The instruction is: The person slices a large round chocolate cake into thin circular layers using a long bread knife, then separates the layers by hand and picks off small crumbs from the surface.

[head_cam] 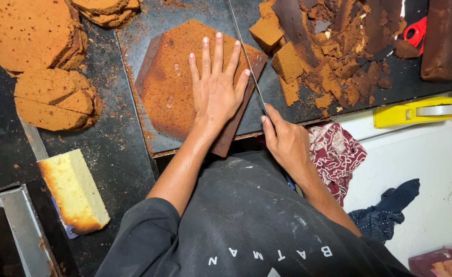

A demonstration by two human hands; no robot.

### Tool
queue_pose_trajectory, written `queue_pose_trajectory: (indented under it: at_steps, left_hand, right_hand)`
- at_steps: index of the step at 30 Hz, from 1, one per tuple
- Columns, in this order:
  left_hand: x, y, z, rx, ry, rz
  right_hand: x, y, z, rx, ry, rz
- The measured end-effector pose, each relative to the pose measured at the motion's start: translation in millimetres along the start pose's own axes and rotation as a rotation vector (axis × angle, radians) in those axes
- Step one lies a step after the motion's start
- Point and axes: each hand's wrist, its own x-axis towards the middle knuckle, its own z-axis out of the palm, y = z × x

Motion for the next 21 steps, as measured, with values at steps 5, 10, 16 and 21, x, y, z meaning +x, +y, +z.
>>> queue_pose_trajectory:
  at_steps: [5, 10, 16, 21]
  left_hand:
    - [-0.5, 0.4, -2.8, 0.004, -0.003, 0.003]
    - [-0.1, 0.3, -2.4, -0.003, -0.006, -0.001]
    - [-0.8, 1.0, -2.8, -0.014, 0.002, -0.004]
    - [-0.9, 0.4, -2.0, -0.008, 0.004, 0.005]
  right_hand:
    - [-4.2, -0.8, -1.6, -0.024, -0.002, -0.007]
    - [-3.1, -1.4, 0.7, -0.026, 0.017, -0.018]
    - [-4.0, -5.5, -4.4, 0.011, 0.025, -0.016]
    - [-0.1, -6.7, -1.5, 0.025, 0.035, -0.01]
